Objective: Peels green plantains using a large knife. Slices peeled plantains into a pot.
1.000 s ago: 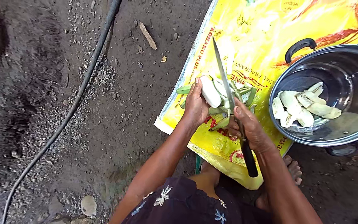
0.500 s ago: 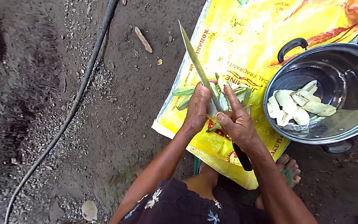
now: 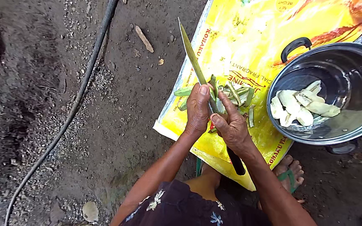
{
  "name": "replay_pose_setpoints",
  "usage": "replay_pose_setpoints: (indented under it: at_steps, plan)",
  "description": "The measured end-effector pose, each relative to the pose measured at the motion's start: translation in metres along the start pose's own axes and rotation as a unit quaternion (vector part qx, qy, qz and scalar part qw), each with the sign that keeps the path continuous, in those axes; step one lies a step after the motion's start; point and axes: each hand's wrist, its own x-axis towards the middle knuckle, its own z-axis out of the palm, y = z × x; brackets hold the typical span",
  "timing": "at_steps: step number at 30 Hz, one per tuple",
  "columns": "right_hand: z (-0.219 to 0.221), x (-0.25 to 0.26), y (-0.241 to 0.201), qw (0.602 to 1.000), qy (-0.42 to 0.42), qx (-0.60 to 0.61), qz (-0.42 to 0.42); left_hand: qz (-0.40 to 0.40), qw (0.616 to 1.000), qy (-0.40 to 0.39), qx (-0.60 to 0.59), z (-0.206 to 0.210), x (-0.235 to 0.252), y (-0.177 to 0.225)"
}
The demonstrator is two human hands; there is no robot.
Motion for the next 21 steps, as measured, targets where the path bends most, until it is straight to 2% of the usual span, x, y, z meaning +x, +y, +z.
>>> replay_pose_setpoints:
  at_steps: [6, 12, 21]
  plan:
    - [0.001, 0.0, 0.003, 0.999, -0.016, 0.05, 0.01, -0.004, 1.0, -0.006, 0.01, -0.003, 0.002, -0.001]
    - [-0.012, 0.002, 0.0, 1.0, -0.022, 0.0, 0.014, -0.003, 0.999, -0.013, 0.041, -0.001, 0.005, 0.001]
    - [-0.023, 0.003, -0.002, 0.995, -0.065, 0.05, 0.059, -0.011, 0.999, -0.014, 0.051, -0.003, 0.006, -0.001]
